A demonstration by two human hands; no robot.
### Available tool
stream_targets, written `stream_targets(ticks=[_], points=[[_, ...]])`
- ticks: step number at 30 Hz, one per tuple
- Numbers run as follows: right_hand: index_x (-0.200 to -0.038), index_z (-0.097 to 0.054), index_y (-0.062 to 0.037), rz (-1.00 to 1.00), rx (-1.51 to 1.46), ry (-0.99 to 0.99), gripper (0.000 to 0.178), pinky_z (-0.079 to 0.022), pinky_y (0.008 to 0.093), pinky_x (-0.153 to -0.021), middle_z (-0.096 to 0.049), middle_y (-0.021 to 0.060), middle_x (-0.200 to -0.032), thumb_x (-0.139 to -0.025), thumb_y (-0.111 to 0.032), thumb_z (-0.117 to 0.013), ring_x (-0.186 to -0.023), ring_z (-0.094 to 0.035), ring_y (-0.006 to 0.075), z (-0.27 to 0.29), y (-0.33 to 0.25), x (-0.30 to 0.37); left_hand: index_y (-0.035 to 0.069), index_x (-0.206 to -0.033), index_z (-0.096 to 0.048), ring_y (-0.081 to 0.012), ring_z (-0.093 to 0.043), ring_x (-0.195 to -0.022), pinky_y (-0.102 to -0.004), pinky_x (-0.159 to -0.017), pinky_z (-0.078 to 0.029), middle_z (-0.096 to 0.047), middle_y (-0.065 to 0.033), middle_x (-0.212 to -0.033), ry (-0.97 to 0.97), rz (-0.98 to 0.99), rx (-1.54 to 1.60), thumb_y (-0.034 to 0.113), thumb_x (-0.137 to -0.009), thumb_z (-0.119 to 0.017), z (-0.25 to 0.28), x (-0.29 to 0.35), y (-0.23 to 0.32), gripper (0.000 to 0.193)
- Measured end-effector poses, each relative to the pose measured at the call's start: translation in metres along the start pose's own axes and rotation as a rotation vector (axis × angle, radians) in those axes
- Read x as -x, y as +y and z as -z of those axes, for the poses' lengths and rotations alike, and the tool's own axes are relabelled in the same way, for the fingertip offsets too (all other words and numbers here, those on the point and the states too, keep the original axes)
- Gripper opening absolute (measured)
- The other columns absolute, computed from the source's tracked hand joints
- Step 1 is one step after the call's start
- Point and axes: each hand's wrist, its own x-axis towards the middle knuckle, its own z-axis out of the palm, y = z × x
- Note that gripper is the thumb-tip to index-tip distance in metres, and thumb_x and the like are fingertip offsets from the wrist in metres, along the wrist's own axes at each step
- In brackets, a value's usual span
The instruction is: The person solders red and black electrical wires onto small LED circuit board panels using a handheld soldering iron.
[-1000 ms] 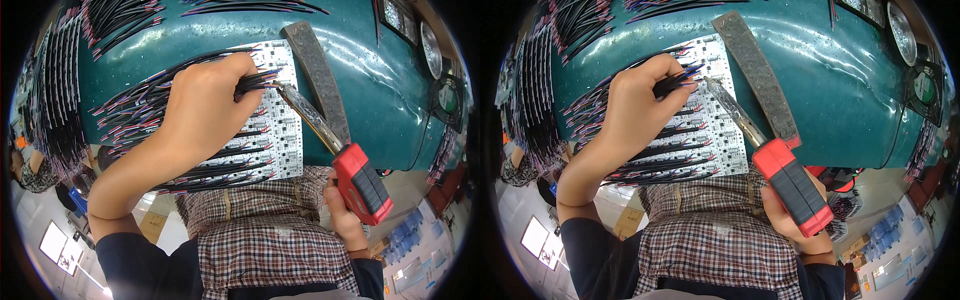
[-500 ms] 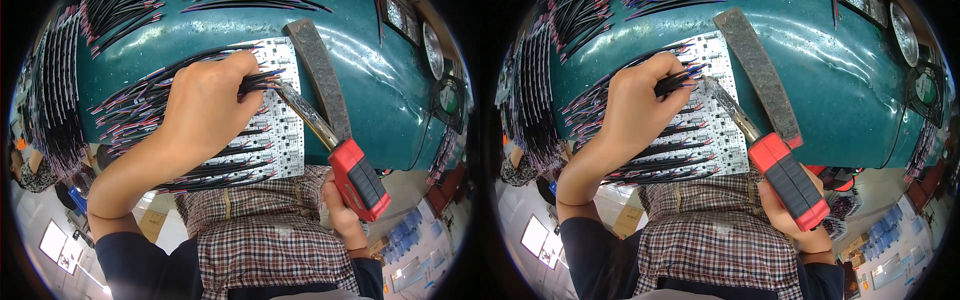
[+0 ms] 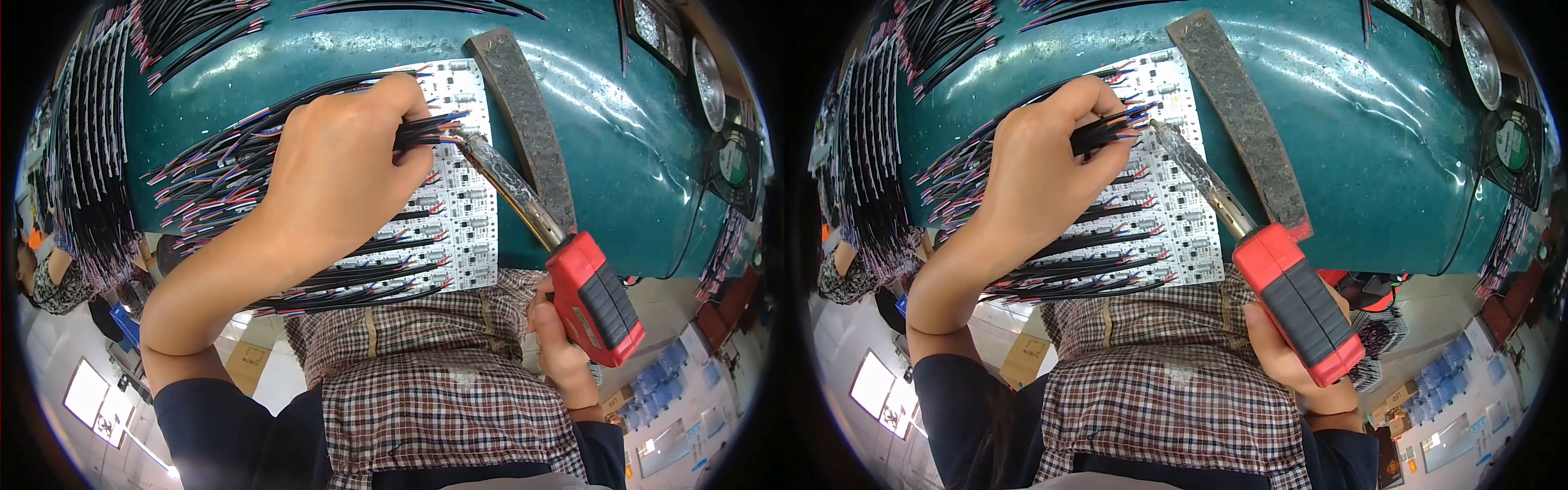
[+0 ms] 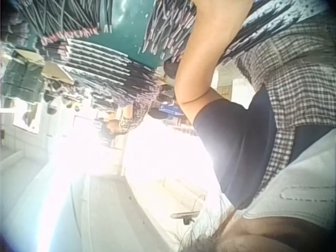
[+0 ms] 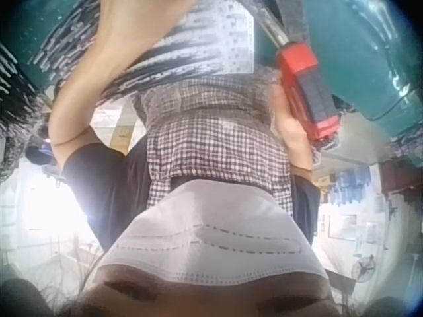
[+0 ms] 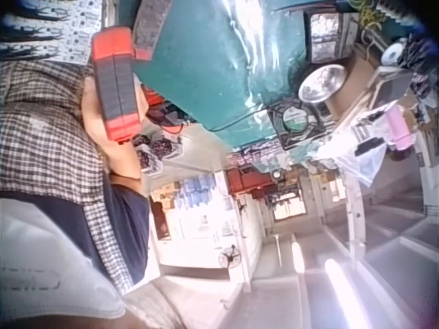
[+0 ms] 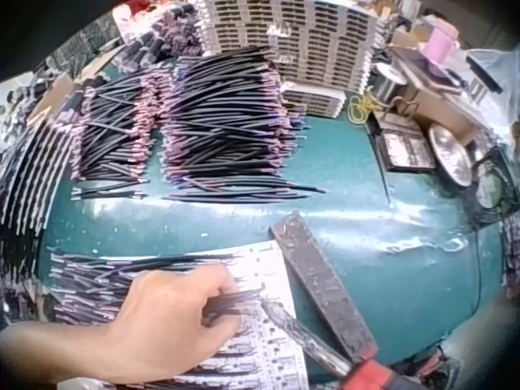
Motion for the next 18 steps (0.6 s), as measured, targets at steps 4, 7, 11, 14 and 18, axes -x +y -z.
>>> stream_targets(ticks=[4, 7, 11, 14, 18], points=[[-0.103, -0.070, -0.0019, 0.056, 0.029, -0.071, 0.027, -0.054, 0.0359, -0.075, -0.070, 0.0117, -0.093, -0.077, -0.005, -0.075, -0.082, -0.069, 0.0281, 0.0034, 0.0047, -0.0026, 0.000, -0.087, -0.063, -0.0137, -0.056, -0.056, -0.0270, -0.055, -0.045, -0.062, -0.0078, -0.067, 0.014, -0.013, 0.052, 0.009, -0.081, -0.074, 0.0020, -0.0011, -0.0009, 0.015], [-0.104, -0.069, -0.0014, 0.084, 0.015, -0.069, 0.026, -0.054, 0.0358, -0.073, -0.070, 0.0122, -0.093, -0.078, -0.005, -0.074, -0.081, -0.069, 0.0280, 0.0020, 0.0035, -0.0042, -0.001, -0.090, -0.065, -0.0128, -0.056, -0.057, -0.0270, -0.056, -0.046, -0.062, -0.0083, -0.067, 0.000, -0.038, 0.053, 0.009, -0.081, -0.075, 0.0047, -0.0031, -0.0028, 0.017], [-0.104, -0.069, -0.0007, 0.069, 0.005, -0.061, 0.026, -0.054, 0.0355, -0.072, -0.069, 0.0122, -0.091, -0.079, -0.004, -0.074, -0.079, -0.068, 0.0282, -0.0004, 0.0037, -0.0040, -0.002, -0.091, -0.066, -0.0128, -0.056, -0.058, -0.0270, -0.057, -0.047, -0.062, -0.0089, -0.067, -0.004, -0.026, 0.035, 0.010, -0.081, -0.075, 0.0047, -0.0055, -0.0030, 0.017], [-0.103, -0.069, -0.0003, 0.041, -0.003, -0.076, 0.026, -0.053, 0.0350, -0.071, -0.068, 0.0122, -0.090, -0.079, -0.004, -0.073, -0.077, -0.067, 0.0285, -0.0002, 0.0033, -0.0033, -0.002, -0.091, -0.066, -0.0131, -0.056, -0.058, -0.0271, -0.058, -0.047, -0.062, -0.0090, -0.067, -0.010, -0.030, 0.024, 0.010, -0.081, -0.074, 0.0053, -0.0068, -0.0034, 0.017], [-0.102, -0.068, -0.0008, 0.076, 0.022, -0.065, 0.025, -0.053, 0.0345, -0.067, -0.067, 0.0122, -0.090, -0.078, -0.004, -0.072, -0.075, -0.067, 0.0283, -0.0048, 0.0006, -0.0045, -0.002, -0.091, -0.067, -0.0141, -0.060, -0.060, -0.0273, -0.059, -0.049, -0.064, -0.0105, -0.069, -0.027, -0.033, -0.005, 0.011, -0.081, -0.074, 0.0055, -0.0094, -0.0039, 0.018]])
